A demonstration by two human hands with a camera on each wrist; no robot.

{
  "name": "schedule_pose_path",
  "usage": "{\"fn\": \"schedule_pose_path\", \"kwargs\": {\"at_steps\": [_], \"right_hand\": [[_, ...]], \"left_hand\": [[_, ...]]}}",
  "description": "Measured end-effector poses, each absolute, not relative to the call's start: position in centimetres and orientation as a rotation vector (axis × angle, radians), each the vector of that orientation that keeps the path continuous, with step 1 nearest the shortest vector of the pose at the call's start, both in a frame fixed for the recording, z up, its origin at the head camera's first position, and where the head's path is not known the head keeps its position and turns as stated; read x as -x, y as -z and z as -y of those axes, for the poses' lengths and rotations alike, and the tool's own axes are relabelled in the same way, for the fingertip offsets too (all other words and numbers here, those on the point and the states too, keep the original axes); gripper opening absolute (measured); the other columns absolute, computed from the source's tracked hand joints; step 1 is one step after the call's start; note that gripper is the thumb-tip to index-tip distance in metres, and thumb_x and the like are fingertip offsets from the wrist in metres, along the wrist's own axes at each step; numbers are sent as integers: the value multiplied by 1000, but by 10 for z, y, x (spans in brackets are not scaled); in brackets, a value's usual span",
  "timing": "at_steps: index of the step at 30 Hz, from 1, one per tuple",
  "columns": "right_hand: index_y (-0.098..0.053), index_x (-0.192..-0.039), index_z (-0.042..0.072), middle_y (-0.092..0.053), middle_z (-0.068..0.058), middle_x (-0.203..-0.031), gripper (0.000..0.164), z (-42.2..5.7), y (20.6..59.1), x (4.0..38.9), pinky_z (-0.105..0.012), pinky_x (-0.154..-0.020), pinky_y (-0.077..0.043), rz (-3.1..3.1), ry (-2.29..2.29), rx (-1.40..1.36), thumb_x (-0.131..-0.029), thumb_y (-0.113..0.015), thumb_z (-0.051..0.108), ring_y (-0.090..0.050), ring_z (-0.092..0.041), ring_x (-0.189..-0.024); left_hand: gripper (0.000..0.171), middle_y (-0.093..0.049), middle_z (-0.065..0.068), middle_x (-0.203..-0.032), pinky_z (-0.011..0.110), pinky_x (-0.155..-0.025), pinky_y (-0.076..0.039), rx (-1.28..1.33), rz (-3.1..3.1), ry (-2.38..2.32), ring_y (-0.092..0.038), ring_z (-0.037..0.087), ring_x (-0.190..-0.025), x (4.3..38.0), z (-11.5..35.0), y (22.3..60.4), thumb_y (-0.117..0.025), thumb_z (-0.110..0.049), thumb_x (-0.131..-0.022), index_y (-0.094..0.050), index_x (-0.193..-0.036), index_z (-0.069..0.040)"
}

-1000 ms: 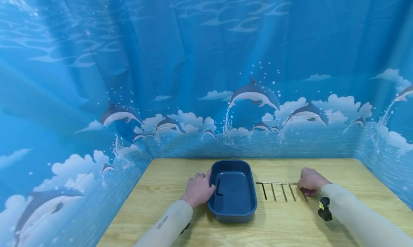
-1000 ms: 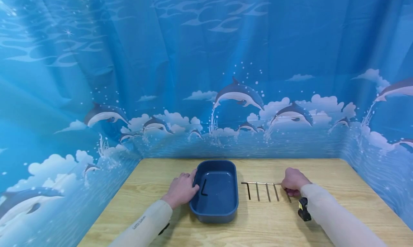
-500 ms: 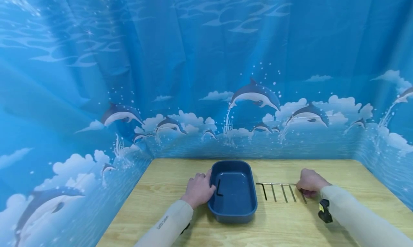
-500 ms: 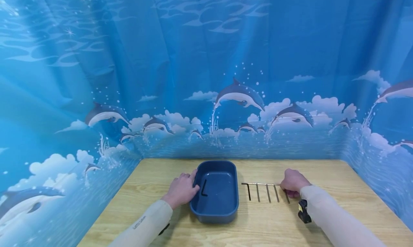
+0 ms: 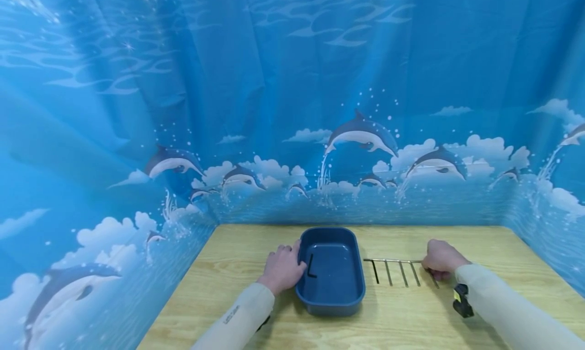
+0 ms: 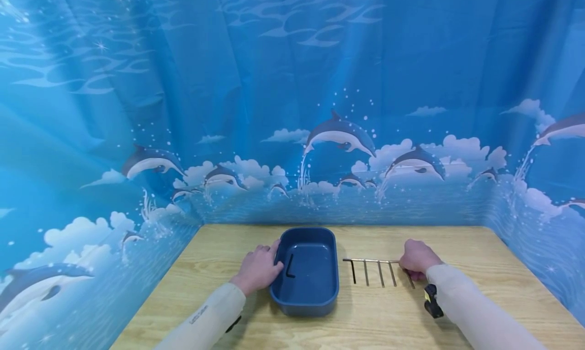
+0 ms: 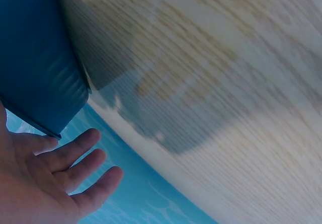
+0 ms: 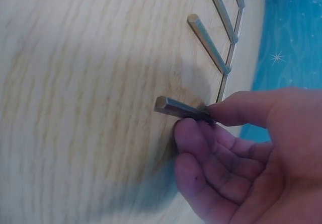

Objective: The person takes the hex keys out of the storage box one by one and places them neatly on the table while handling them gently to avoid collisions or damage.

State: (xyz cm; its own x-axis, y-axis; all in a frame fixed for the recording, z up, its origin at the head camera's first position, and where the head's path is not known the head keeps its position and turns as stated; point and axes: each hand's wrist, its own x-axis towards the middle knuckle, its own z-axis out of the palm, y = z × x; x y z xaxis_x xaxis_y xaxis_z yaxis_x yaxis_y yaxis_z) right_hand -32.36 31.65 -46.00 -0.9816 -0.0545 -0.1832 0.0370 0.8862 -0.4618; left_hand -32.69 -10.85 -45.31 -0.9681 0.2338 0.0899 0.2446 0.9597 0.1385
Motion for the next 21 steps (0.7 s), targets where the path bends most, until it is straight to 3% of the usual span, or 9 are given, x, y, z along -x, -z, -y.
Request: {"fn": "schedule_pose_path", "kwargs": {"at_steps": [5, 12, 21], "right_hand": [[-63, -57, 6, -56, -1, -46, 36, -313, 456, 321, -24, -42, -40, -2883, 660, 20, -91, -56, 12, -49, -10, -39], [-54, -68, 11, -50, -2, -59, 27, -293, 438, 318, -32, -50, -38, -3028, 469, 70, -94, -60, 19, -45, -14, -49], [-41, -52, 20, -26, 10, -47, 45, -223, 413, 317, -25, -46, -25, -3117, 516, 247, -92, -62, 19, -21, -7, -44]], "left_hand": [[62, -61, 15, -138, 57, -104, -44, 367, 3039, 231, -53, 34, -131, 326, 109, 452, -53, -40, -99, -42, -154, -14], [62, -61, 14, -138, 58, -104, -43, 373, 3035, 231, -53, 34, -131, 325, 108, 450, -53, -40, -99, -42, -154, -13], [62, -62, 15, -135, 58, -102, -45, 374, 3024, 232, -55, 34, -128, 325, 108, 452, -54, -39, -98, -43, -153, -12]]}}
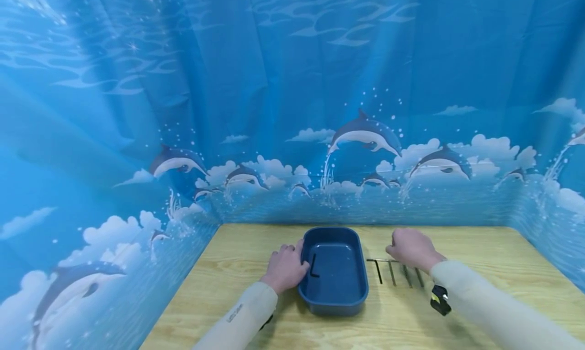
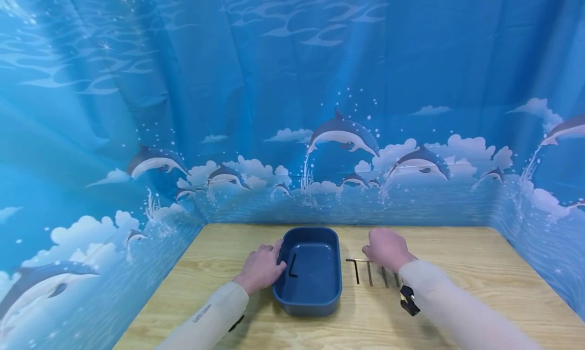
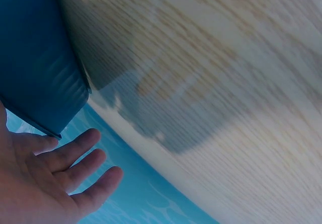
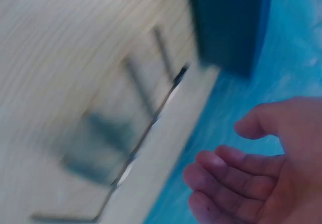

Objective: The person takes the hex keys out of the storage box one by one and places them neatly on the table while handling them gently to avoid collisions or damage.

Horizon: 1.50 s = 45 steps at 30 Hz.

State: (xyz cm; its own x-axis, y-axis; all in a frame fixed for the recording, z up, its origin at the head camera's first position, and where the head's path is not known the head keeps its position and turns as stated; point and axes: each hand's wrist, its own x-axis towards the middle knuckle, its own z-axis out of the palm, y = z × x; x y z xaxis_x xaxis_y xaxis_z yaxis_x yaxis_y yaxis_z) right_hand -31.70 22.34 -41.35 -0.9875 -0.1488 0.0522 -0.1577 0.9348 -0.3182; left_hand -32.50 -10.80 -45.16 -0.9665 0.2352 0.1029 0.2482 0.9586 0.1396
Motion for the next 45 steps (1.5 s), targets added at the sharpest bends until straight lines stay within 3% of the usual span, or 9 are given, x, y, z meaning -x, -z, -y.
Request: {"fn": "schedule_pose_path", "kwargs": {"at_steps": [6, 9, 13, 15, 17, 27, 34, 39, 45], "right_hand": [[-37, -51, 20, -20, 10, -46, 51, -180, 396, 316, -25, -45, -19, 3000, -492, -357, -93, -65, 19, -16, -8, -45], [-47, -54, 17, -30, 9, -47, 43, -162, 391, 318, -26, -45, -22, 3000, -495, -397, -93, -67, 19, -25, -8, -43], [-72, -82, 9, -64, 2, -69, 15, -141, 384, 321, -32, -53, -47, 3017, -527, -462, -93, -68, 19, -55, -10, -55], [-75, -100, 7, -72, -3, -87, 16, -131, 382, 323, -37, -65, -55, 3016, -531, -511, -92, -70, 20, -65, -13, -68], [-75, -108, 7, -74, -5, -98, 21, -121, 380, 325, -40, -71, -57, 3018, -526, -550, -91, -72, 20, -67, -14, -76], [-77, -108, 10, -74, -7, -107, 22, -86, 381, 337, -42, -81, -58, 3065, -536, -658, -89, -75, 21, -70, -21, -93], [-77, -108, 15, -73, 0, -100, 18, -74, 389, 348, -36, -78, -56, 3152, -468, -915, -91, -73, 20, -66, -12, -86], [-75, -116, 14, -74, -3, -110, 23, -67, 394, 353, -36, -83, -56, 3233, -447, -1058, -93, -70, 14, -68, -13, -96], [-80, -104, 23, -76, 5, -102, 20, -63, 412, 374, -30, -78, -55, 3157, -411, -1273, -92, -70, 10, -68, -8, -90]], "left_hand": [[62, -62, 15, -135, 57, -103, -45, 365, 3024, 231, -54, 34, -128, 325, 108, 450, -55, -40, -98, -44, -153, -13], [62, -62, 15, -134, 57, -102, -45, 367, 3019, 222, -55, 34, -128, 324, 109, 450, -55, -40, -98, -44, -152, -13], [62, -63, 15, -134, 57, -102, -45, 372, 3012, 221, -55, 34, -127, 324, 110, 450, -55, -39, -98, -44, -152, -12], [62, -63, 15, -133, 57, -102, -45, 373, 3011, 224, -55, 34, -127, 325, 110, 450, -55, -39, -98, -44, -152, -12], [62, -63, 15, -134, 57, -102, -45, 373, 3015, 225, -55, 34, -127, 325, 109, 451, -55, -40, -98, -44, -152, -13], [61, -63, 13, -133, 56, -100, -46, 380, 3032, 196, -56, 32, -124, 329, 107, 454, -53, -42, -99, -43, -153, -14], [61, -65, 14, -129, 55, -96, -48, 410, 3013, 179, -57, 33, -122, 328, 109, 454, -55, -41, -99, -45, -152, -13], [61, -64, 14, -130, 56, -97, -48, 413, 3013, 179, -57, 33, -122, 327, 110, 455, -56, -42, -99, -44, -152, -12], [61, -66, 14, -126, 54, -94, -49, 425, 2994, 174, -58, 32, -120, 326, 111, 454, -56, -42, -99, -45, -151, -13]]}}
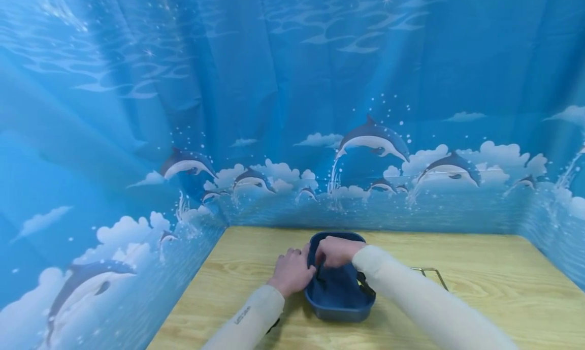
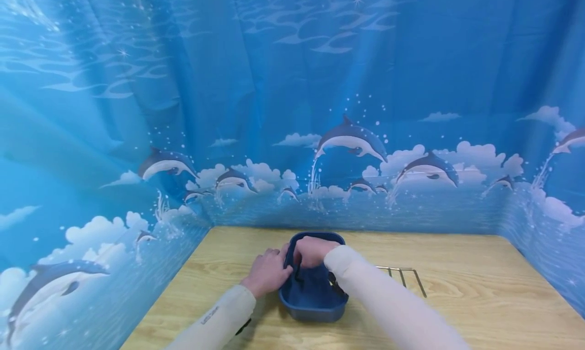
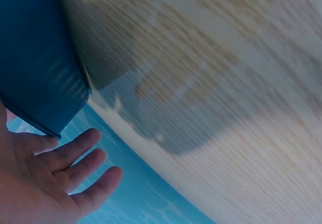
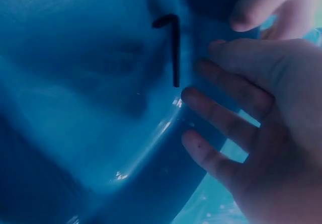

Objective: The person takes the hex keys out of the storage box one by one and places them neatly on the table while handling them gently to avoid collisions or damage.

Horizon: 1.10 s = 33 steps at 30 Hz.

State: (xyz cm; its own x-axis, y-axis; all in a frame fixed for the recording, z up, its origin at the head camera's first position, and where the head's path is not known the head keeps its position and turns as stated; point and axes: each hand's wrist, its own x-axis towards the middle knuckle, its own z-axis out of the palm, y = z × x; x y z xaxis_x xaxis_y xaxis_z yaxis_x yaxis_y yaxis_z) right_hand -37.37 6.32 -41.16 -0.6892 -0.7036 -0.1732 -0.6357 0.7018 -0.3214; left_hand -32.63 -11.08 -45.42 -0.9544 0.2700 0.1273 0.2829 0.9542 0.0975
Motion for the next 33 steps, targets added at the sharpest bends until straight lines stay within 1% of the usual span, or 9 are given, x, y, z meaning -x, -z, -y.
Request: {"fn": "schedule_pose_path", "kwargs": {"at_steps": [2, 5, 9, 11, 13, 17, 20, 26, 33], "right_hand": [[-80, -99, 29, -75, 10, -96, 23, -63, 424, 386, -28, -73, -54, -2612, 321, 1136, -91, -70, 10, -66, -5, -83], [-80, -95, 33, -73, 15, -89, 28, -63, 445, 404, -26, -65, -49, -2588, 283, 1215, -88, -70, 9, -61, -3, -73], [-78, -84, 32, -68, 13, -74, 25, -58, 456, 412, -26, -57, -45, -2587, 226, 1181, -88, -69, 8, -55, -7, -61], [-74, -77, 30, -62, 11, -66, 26, -54, 451, 408, -26, -54, -43, -2602, 207, 1122, -89, -68, 7, -51, -9, -56], [-71, -73, 28, -58, 9, -62, 28, -51, 445, 401, -25, -52, -40, -2616, 185, 1096, -89, -66, 5, -48, -9, -54], [-69, -75, 21, -57, 6, -63, 26, -46, 423, 377, -26, -55, -39, -2661, 138, 995, -88, -66, -1, -46, -11, -56], [-67, -76, 18, -55, 5, -64, 23, -43, 419, 369, -26, -57, -38, -2708, 86, 969, -86, -69, -2, -45, -11, -57], [-59, -67, 16, -50, 4, -61, 27, -38, 421, 367, -27, -55, -36, -2747, -2, 919, -86, -71, 2, -40, -13, -54], [-63, -70, 15, -55, 2, -64, 23, -35, 425, 370, -28, -56, -39, -2747, -56, 903, -89, -71, 5, -44, -13, -55]], "left_hand": [[61, -67, 14, -125, 54, -93, -49, 430, 2986, 175, -59, 32, -119, 326, 111, 454, -56, -43, -98, -46, -150, -13], [61, -67, 14, -124, 54, -93, -49, 435, 2975, 169, -59, 32, -118, 327, 111, 455, -56, -44, -98, -46, -150, -12], [62, -68, 13, -124, 54, -92, -50, 429, 2966, 149, -60, 31, -117, 328, 111, 457, -56, -45, -98, -47, -149, -12], [61, -68, 13, -124, 53, -92, -50, 424, 2968, 137, -60, 31, -117, 328, 110, 458, -56, -45, -98, -47, -149, -13], [62, -67, 13, -124, 53, -92, -50, 417, 2974, 133, -60, 31, -117, 328, 110, 458, -56, -45, -98, -47, -149, -13], [62, -66, 13, -128, 54, -95, -48, 402, 2998, 137, -58, 31, -121, 328, 110, 458, -55, -45, -98, -45, -151, -13], [62, -65, 13, -130, 55, -97, -47, 390, 3012, 144, -57, 32, -123, 328, 110, 457, -55, -44, -99, -44, -152, -14], [62, -65, 13, -130, 55, -98, -47, 381, 3009, 139, -57, 32, -124, 328, 110, 457, -56, -43, -98, -44, -152, -14], [62, -65, 13, -129, 55, -96, -48, 386, 3000, 147, -57, 32, -122, 329, 109, 457, -56, -43, -98, -45, -151, -14]]}}
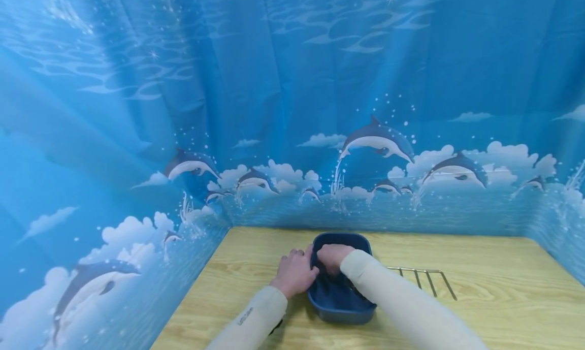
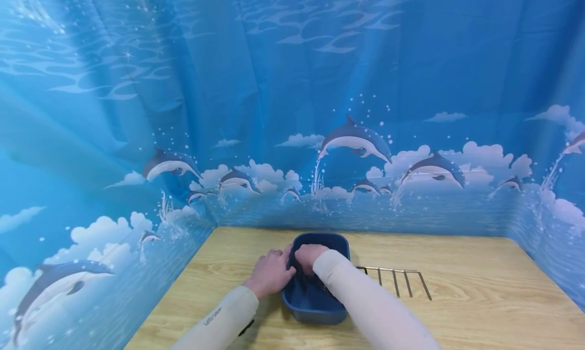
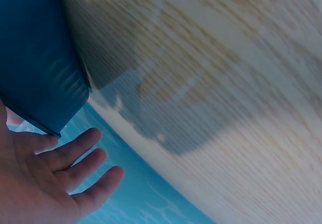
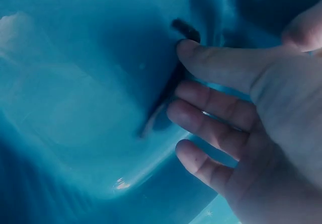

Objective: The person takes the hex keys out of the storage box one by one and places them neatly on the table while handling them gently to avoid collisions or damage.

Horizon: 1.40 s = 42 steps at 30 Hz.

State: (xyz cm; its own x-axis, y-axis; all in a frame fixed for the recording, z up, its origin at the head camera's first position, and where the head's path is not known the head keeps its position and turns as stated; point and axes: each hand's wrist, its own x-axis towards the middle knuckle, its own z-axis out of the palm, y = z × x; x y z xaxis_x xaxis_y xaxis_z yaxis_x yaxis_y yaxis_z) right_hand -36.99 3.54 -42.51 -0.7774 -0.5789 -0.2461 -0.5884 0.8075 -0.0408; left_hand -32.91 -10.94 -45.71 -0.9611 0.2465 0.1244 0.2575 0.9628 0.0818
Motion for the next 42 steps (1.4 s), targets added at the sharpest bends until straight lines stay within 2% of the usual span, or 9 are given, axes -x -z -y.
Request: {"fn": "schedule_pose_path", "kwargs": {"at_steps": [9, 17, 22, 29, 36, 42], "right_hand": [[-66, -77, 13, -59, 0, -67, 13, -35, 425, 368, -29, -56, -41, -2714, -125, 955, -86, -73, 6, -49, -14, -57], [-70, -81, 16, -63, 2, -68, 7, -45, 418, 367, -28, -58, -48, -2703, -36, 912, -87, -75, 15, -56, -12, -58], [-67, -77, 19, -61, 5, -64, 14, -52, 406, 361, -27, -55, -43, -2696, 27, 933, -89, -74, 18, -53, -10, -55], [-62, -73, 19, -44, 8, -58, 21, -69, 392, 356, -27, -54, -33, -2693, 189, 1006, -92, -71, 19, -38, -9, -52], [-57, -70, 19, -47, 8, -59, 24, -95, 381, 346, -24, -55, -37, -2732, 423, 997, -90, -69, 14, -43, -7, -52], [-54, -68, 16, -43, 6, -58, 25, -121, 373, 332, -27, -57, -37, -2805, 602, 905, -89, -66, 10, -39, -9, -51]], "left_hand": [[61, -65, 13, -130, 55, -97, -48, 387, 2999, 144, -57, 32, -123, 329, 109, 455, -55, -41, -97, -46, -151, -14], [62, -65, 13, -130, 55, -98, -47, 384, 3016, 147, -57, 32, -123, 328, 108, 455, -56, -43, -98, -46, -151, -13], [60, -65, 13, -129, 55, -96, -48, 404, 3012, 153, -58, 32, -122, 326, 110, 453, -57, -42, -99, -46, -150, -13], [60, -65, 13, -128, 56, -96, -48, 393, 3008, 145, -58, 32, -120, 328, 110, 454, -57, -42, -98, -46, -151, -14], [62, -65, 14, -129, 56, -99, -47, 368, 3011, 156, -57, 32, -122, 328, 108, 455, -58, -42, -97, -46, -150, -14], [61, -64, 14, -132, 56, -101, -46, 368, 3020, 168, -56, 33, -126, 328, 108, 454, -57, -42, -98, -45, -151, -14]]}}
